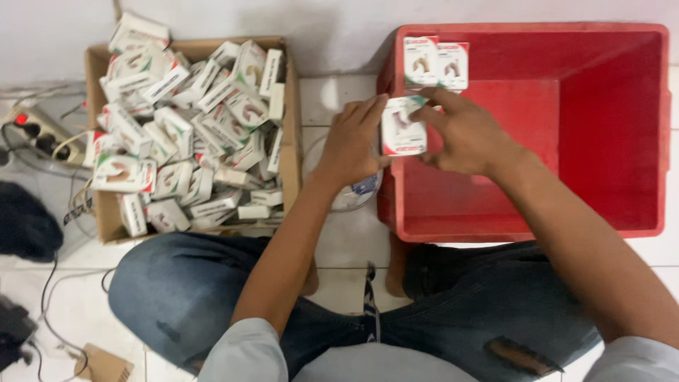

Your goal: The person wipes small white product boxes with a cloth and stacks them into a red plastic crate.

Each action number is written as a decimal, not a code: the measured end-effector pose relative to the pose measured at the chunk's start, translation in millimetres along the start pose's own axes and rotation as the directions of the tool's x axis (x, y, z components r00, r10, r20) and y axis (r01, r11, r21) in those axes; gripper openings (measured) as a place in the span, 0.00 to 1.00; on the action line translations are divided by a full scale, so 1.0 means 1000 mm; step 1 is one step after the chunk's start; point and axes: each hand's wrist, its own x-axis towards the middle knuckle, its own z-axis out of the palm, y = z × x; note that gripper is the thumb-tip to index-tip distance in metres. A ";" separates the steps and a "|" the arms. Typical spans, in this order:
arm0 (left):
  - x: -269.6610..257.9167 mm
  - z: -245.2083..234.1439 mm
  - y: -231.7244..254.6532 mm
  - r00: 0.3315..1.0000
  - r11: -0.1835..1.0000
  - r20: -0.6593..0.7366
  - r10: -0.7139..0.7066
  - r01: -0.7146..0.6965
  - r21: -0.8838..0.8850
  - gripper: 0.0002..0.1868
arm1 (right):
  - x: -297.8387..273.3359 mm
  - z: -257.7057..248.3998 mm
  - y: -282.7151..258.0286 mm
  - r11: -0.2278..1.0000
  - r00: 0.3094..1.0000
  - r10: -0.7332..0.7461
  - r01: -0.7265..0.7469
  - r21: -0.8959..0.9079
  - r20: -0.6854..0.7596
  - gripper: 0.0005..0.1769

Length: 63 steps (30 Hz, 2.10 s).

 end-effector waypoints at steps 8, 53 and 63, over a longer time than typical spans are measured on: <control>0.094 0.103 0.022 0.972 0.999 -0.236 0.012 -0.020 -0.031 0.31 | -0.019 0.014 0.139 0.979 0.969 0.200 -0.194 0.053 -0.144 0.36; 0.102 0.143 -0.031 0.955 0.995 -0.298 -0.009 -0.021 -0.096 0.31 | -0.007 0.028 0.159 0.940 0.940 0.338 -0.339 -0.037 -0.046 0.42; 0.030 -0.087 -0.094 0.972 0.986 0.229 -0.055 0.016 0.169 0.26 | 0.037 0.064 0.054 0.973 0.940 -0.090 0.014 -0.229 -0.329 0.27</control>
